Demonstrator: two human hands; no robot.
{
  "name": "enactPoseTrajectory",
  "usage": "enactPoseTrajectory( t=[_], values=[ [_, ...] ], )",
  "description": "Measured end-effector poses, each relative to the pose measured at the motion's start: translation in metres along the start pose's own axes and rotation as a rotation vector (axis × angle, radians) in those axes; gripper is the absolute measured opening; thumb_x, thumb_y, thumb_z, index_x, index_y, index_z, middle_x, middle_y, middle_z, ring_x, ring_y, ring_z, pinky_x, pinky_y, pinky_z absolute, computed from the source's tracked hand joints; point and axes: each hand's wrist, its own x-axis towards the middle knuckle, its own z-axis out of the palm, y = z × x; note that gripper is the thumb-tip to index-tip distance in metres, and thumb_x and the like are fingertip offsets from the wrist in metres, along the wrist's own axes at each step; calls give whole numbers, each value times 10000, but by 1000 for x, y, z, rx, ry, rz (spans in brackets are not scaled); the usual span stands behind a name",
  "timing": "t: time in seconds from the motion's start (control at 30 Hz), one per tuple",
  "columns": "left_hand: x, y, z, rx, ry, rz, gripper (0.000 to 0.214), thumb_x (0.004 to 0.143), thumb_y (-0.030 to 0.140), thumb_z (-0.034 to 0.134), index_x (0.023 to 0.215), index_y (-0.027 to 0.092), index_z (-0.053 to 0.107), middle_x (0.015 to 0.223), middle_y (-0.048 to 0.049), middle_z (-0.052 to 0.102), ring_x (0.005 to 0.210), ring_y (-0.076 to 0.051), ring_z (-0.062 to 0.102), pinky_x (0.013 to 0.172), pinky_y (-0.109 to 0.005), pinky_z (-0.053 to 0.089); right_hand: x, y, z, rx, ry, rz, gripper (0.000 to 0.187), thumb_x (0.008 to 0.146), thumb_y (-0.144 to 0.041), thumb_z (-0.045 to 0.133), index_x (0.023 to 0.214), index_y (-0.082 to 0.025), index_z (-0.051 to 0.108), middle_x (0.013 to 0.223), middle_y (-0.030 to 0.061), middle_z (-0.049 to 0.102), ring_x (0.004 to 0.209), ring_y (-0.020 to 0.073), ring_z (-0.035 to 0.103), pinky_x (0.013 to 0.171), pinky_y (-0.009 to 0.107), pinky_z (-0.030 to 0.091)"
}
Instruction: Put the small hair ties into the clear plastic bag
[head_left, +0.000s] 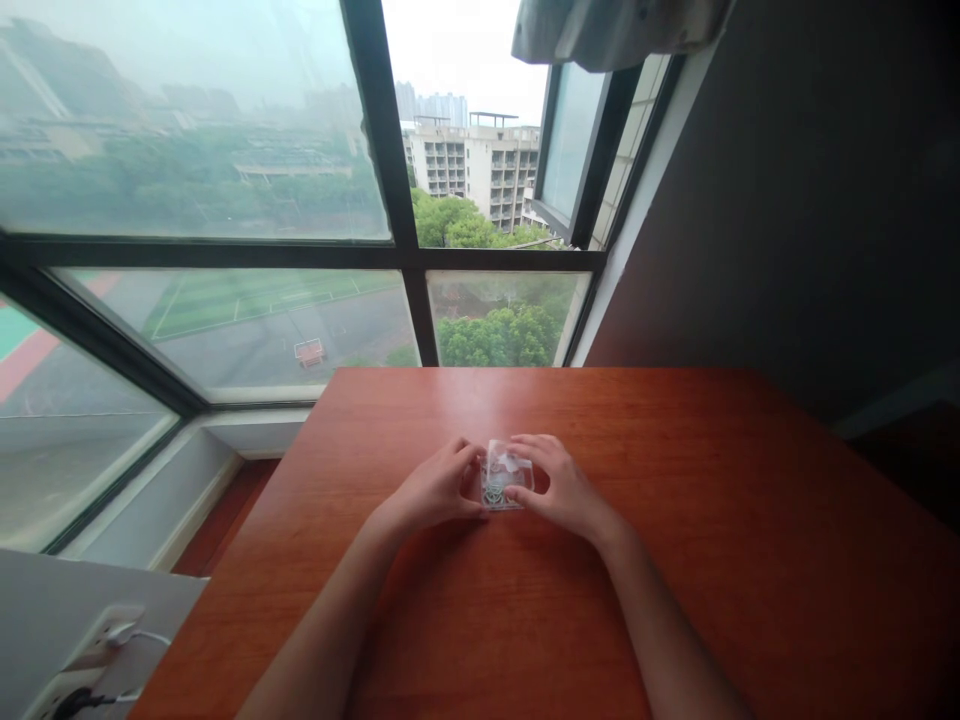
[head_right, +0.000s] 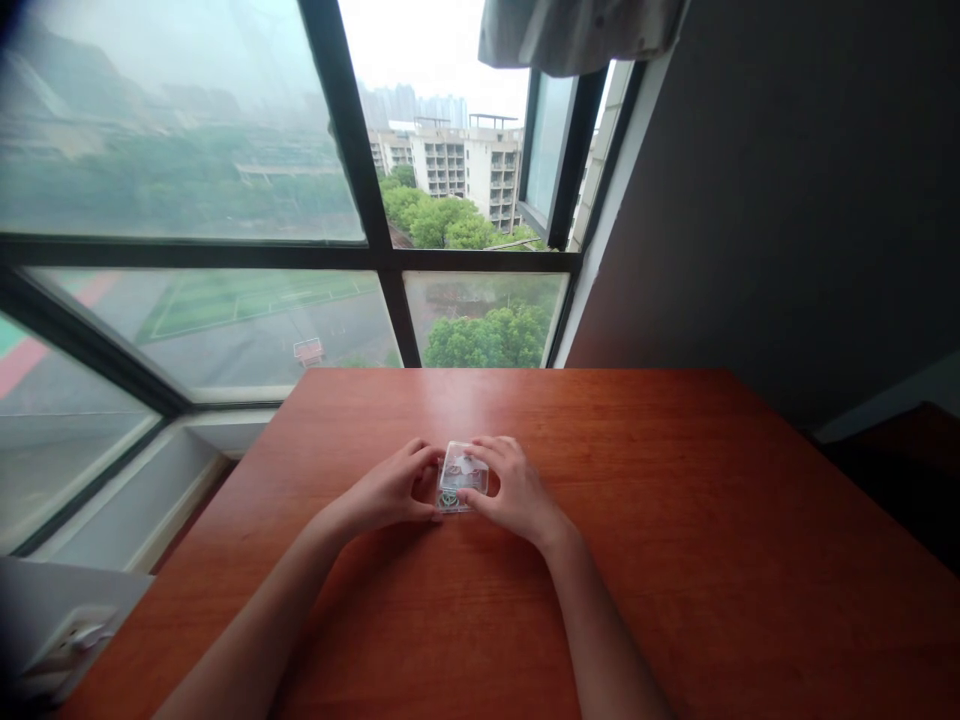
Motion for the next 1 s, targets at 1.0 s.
enactPoseTrajectory(
  t=[1.0],
  values=[
    [3,-2,4,38,42,9,563,627,493,769,1075,222,563,1004,-36,559,835,-182,534,694,-258,430,-3,-14,6,-149,-84,-71,475,741,-267,712,1207,-279,624,1280,80,521,1171,243,467,1012,409,415]
  ],
)
